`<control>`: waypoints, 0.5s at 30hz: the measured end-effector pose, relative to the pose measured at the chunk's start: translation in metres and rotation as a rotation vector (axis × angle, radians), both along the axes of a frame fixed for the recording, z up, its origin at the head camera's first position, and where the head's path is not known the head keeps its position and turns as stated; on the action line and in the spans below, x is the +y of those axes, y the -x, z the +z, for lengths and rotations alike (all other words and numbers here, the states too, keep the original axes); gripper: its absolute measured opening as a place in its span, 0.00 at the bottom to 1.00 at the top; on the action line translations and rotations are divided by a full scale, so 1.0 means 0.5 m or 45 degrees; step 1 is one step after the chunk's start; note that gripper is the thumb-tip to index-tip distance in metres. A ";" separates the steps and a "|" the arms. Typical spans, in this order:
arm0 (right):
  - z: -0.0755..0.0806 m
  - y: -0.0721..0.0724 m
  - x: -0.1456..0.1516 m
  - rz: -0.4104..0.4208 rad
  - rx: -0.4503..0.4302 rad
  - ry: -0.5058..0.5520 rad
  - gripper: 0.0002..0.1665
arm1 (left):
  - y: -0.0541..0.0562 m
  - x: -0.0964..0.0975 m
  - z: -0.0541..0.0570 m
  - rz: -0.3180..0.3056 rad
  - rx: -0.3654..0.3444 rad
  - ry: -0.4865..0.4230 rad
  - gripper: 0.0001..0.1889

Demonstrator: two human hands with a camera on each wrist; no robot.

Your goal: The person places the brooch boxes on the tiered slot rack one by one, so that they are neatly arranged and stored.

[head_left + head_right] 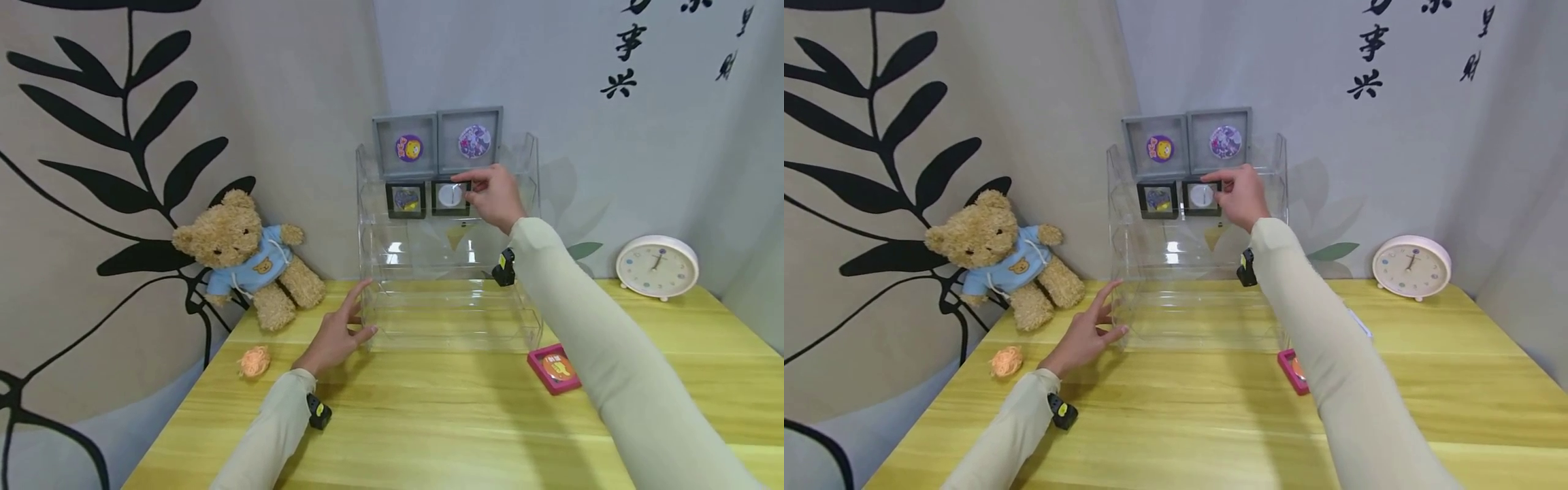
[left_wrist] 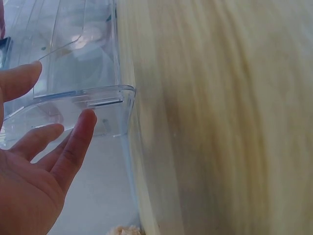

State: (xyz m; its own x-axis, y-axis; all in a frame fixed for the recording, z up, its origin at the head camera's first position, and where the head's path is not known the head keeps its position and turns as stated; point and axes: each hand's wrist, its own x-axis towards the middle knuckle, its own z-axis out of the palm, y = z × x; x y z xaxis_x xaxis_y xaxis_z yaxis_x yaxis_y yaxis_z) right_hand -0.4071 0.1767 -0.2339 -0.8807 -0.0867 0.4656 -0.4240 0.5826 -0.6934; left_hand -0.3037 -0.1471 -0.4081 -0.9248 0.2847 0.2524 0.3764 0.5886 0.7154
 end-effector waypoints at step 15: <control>-0.018 -0.043 0.016 0.048 0.138 -0.166 0.31 | -0.004 0.002 0.007 0.011 -0.006 -0.003 0.48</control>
State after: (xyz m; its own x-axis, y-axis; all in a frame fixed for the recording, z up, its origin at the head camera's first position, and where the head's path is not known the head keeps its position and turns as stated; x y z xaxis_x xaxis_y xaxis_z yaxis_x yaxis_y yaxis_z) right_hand -0.3854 0.1847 -0.2430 -0.8208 -0.1848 0.5405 -0.5157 0.6466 -0.5621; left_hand -0.3015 -0.1461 -0.4046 -0.9282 0.2764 0.2489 0.3684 0.5900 0.7185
